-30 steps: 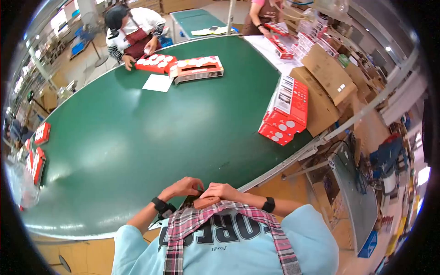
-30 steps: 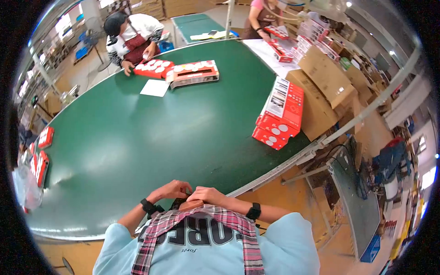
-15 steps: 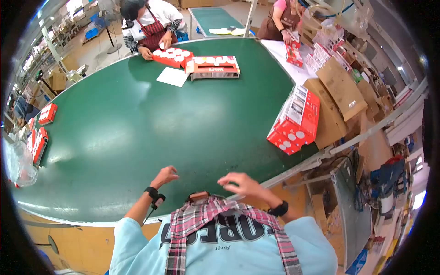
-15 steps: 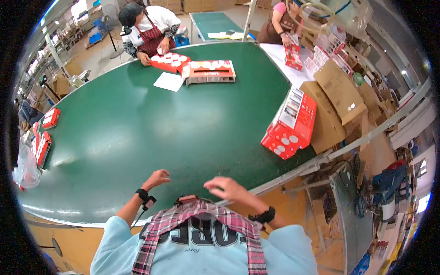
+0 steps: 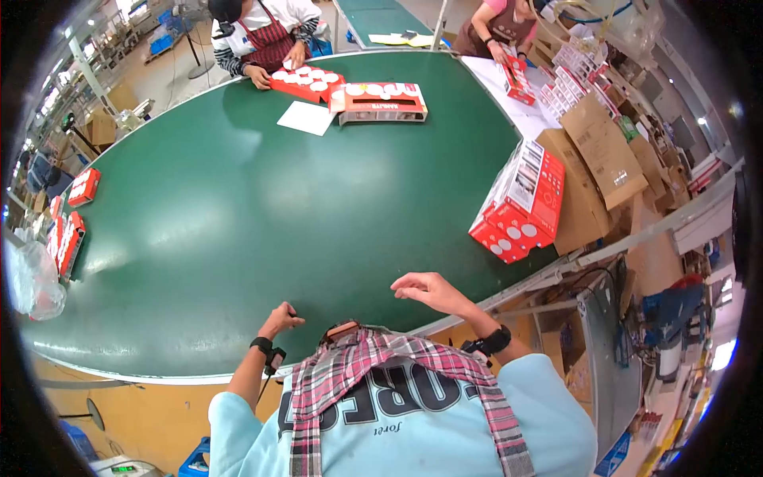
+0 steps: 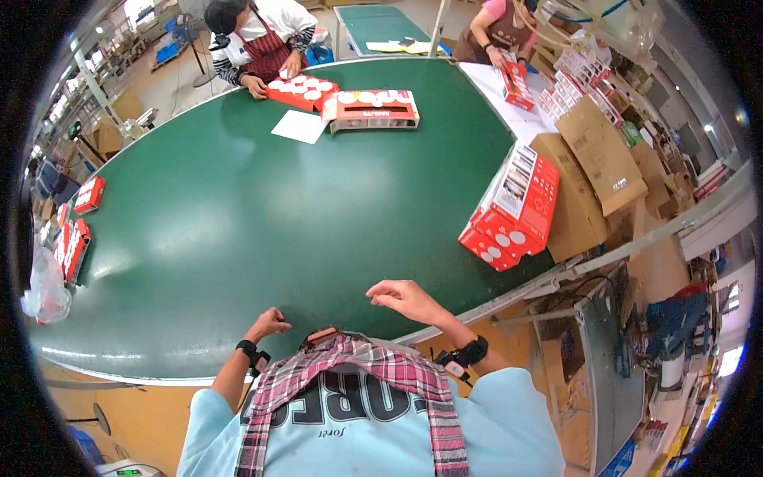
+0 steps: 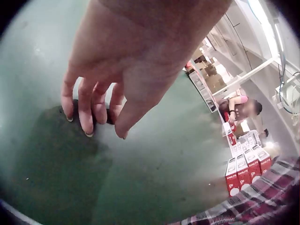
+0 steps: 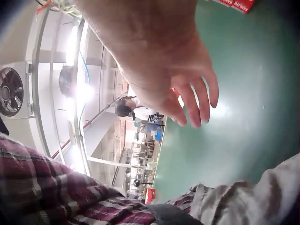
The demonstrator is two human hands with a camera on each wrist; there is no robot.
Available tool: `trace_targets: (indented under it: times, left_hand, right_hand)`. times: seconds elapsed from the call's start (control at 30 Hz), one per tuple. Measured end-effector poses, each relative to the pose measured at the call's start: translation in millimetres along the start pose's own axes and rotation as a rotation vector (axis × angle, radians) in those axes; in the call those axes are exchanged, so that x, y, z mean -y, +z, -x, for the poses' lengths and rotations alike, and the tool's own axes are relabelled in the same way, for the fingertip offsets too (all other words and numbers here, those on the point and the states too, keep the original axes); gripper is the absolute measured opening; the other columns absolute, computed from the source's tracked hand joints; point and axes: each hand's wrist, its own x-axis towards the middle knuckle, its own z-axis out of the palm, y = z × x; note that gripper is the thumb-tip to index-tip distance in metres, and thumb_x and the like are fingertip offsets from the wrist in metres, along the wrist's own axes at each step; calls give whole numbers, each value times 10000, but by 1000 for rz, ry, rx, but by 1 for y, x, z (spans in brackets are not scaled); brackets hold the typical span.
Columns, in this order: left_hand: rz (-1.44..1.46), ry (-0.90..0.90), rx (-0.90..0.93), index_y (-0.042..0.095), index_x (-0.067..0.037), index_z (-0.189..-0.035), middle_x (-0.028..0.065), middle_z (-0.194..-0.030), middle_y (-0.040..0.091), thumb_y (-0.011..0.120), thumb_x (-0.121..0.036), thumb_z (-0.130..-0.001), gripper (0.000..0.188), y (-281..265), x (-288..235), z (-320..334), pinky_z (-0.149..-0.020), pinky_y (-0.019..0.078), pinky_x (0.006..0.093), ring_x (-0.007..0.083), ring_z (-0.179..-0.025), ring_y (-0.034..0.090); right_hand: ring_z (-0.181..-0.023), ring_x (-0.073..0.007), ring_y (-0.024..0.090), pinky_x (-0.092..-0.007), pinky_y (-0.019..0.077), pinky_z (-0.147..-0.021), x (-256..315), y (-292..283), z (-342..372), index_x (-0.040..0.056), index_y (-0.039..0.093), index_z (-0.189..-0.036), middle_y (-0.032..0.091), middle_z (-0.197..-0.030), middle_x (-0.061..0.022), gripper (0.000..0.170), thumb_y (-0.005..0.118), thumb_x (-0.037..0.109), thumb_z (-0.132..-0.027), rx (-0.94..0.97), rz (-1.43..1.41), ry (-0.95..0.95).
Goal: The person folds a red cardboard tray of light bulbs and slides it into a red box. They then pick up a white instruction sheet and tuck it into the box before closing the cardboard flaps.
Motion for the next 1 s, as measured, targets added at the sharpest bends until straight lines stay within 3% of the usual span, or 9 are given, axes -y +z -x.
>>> trace_targets:
  times: [0.13,0.23,0.33,0.43,0.67,1.0]
  left_hand:
    - [-257,157,-95,466,0,-913,129,-775,606,812,-372,-598,598,8,8,-11,-600,482,349,253,-708,609]
    - [-331,-31,65,396,27,-1022,230,-1002,562,822,-429,-565,773,5,-13,-12,-774,476,387,337,-995,551]
    - [-387,-123,133,351,38,-1057,240,-999,577,818,-440,-569,827,5,-7,-28,-772,491,390,329,-961,588]
    - [-361,-199,201,341,48,-1057,231,-950,608,807,-450,-580,832,3,-13,-30,-728,512,382,300,-839,642]
    - [-373,-188,233,346,34,-1026,221,-909,616,796,-456,-590,795,-2,-35,-17,-664,522,371,277,-816,650]
    - [-355,-181,278,331,71,-1076,226,-911,615,782,-453,-612,833,0,-38,-18,-695,513,390,291,-818,647]
  right_hand:
    - [-858,-156,599,-284,467,-767,105,-14,-15,11,594,-1042,634,-926,-81,200,527,81,-868,54,131,-301]
    - [-825,-204,596,-311,474,-709,203,-20,7,45,607,-1026,639,-928,-113,206,565,28,-825,73,176,-742]
    - [-760,-222,595,-318,479,-665,262,-16,36,75,627,-929,646,-902,-141,122,608,60,-809,162,95,-1105]
    - [-751,-222,594,-316,479,-663,285,-7,52,70,625,-922,646,-899,-144,113,603,58,-812,255,18,-1323]
    - [-730,-222,593,-313,479,-658,287,-2,51,60,621,-906,645,-890,-152,93,591,52,-818,298,-29,-1415]
    - [-700,-222,591,-308,480,-651,284,-6,38,45,615,-883,643,-878,-164,70,573,44,-827,282,-66,-1432]
